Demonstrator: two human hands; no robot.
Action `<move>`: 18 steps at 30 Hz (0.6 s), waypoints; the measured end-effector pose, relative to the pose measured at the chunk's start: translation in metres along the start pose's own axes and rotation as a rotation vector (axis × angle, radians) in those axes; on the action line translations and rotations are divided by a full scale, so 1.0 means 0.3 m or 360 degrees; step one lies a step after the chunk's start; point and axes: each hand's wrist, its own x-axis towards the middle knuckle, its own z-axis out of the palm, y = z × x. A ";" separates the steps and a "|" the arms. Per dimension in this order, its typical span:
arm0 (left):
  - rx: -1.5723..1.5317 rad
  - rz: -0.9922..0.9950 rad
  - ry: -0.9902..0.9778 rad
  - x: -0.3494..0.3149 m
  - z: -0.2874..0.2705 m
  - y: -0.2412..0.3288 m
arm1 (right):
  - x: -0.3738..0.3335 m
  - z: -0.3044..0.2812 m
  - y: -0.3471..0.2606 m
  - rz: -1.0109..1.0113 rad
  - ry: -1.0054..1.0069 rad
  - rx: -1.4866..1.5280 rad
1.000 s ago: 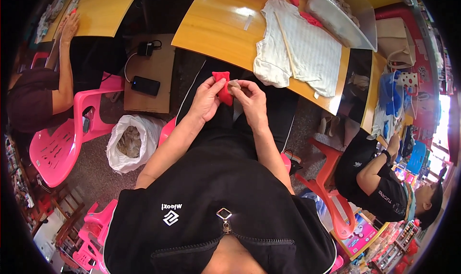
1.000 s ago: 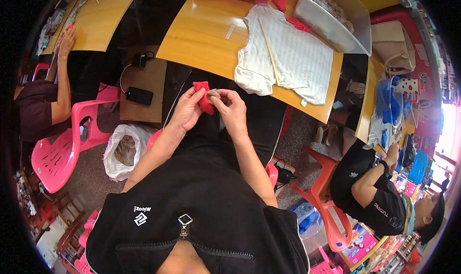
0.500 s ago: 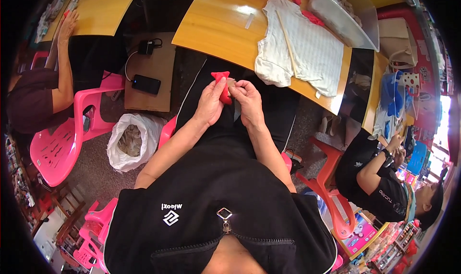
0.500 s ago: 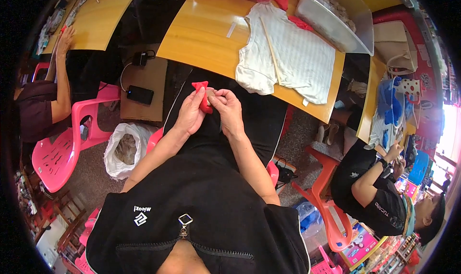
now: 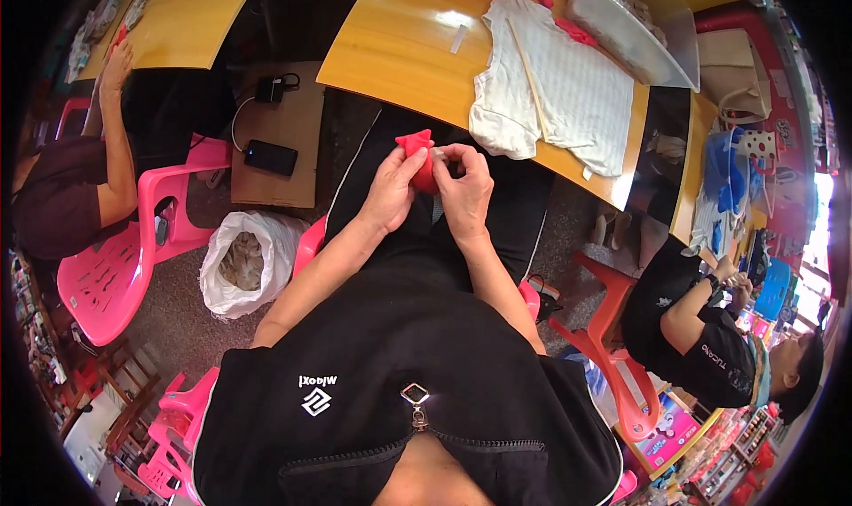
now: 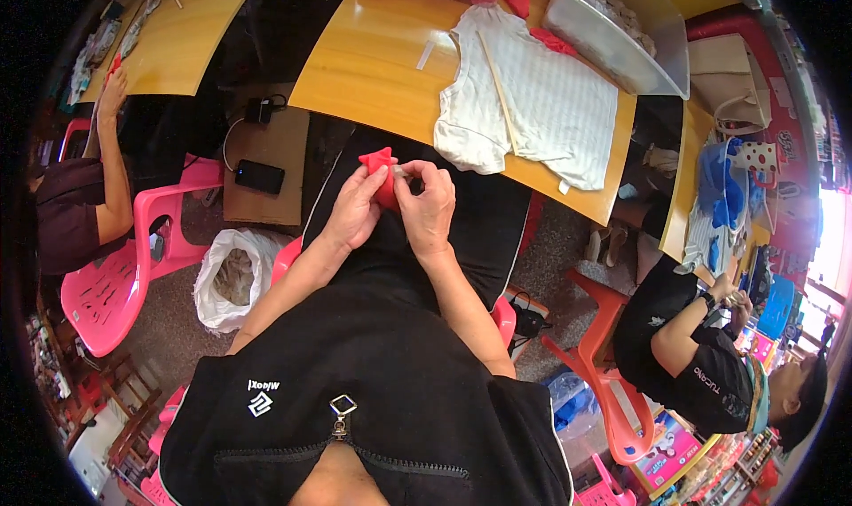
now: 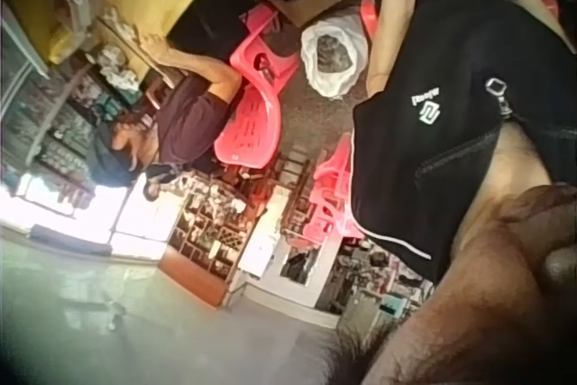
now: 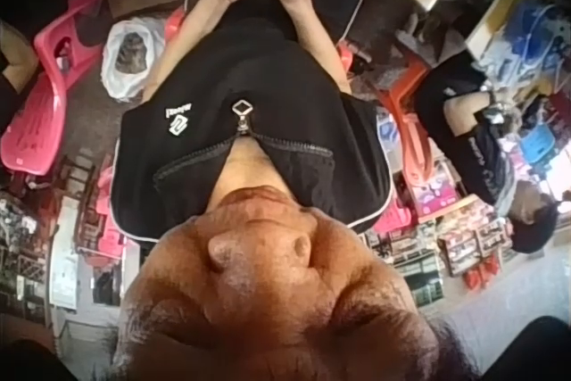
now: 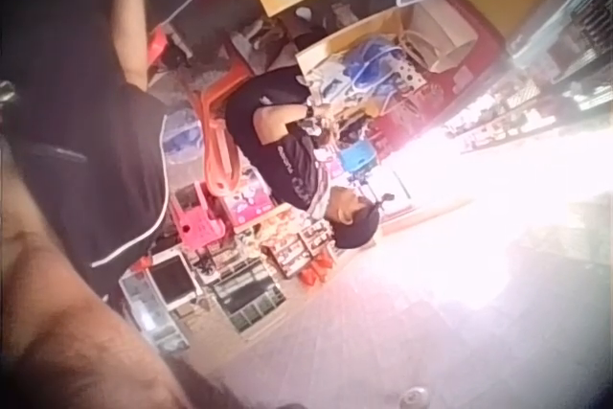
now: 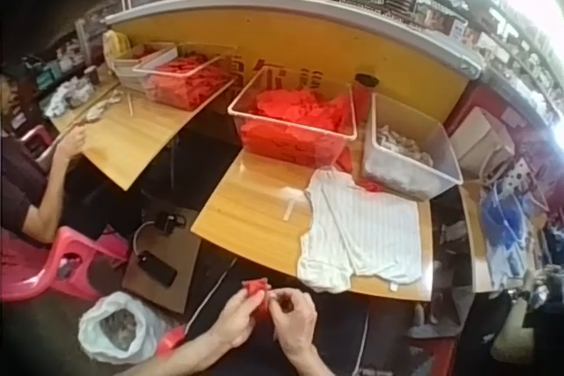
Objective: Assembling small decorative items using red fabric pieces and a wooden stick.
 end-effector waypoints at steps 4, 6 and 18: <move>0.0052 0.0102 0.0221 0.010 -0.006 0.018 | -0.010 0.005 0.008 -0.0121 -0.0073 -0.0023; -0.0120 0.0045 0.0168 0.021 -0.019 0.017 | -0.013 0.007 0.017 -0.0181 -0.0110 -0.0028; -0.0138 0.0004 0.0026 0.015 -0.022 0.037 | -0.015 0.007 -0.057 -0.0457 -0.0456 -0.0559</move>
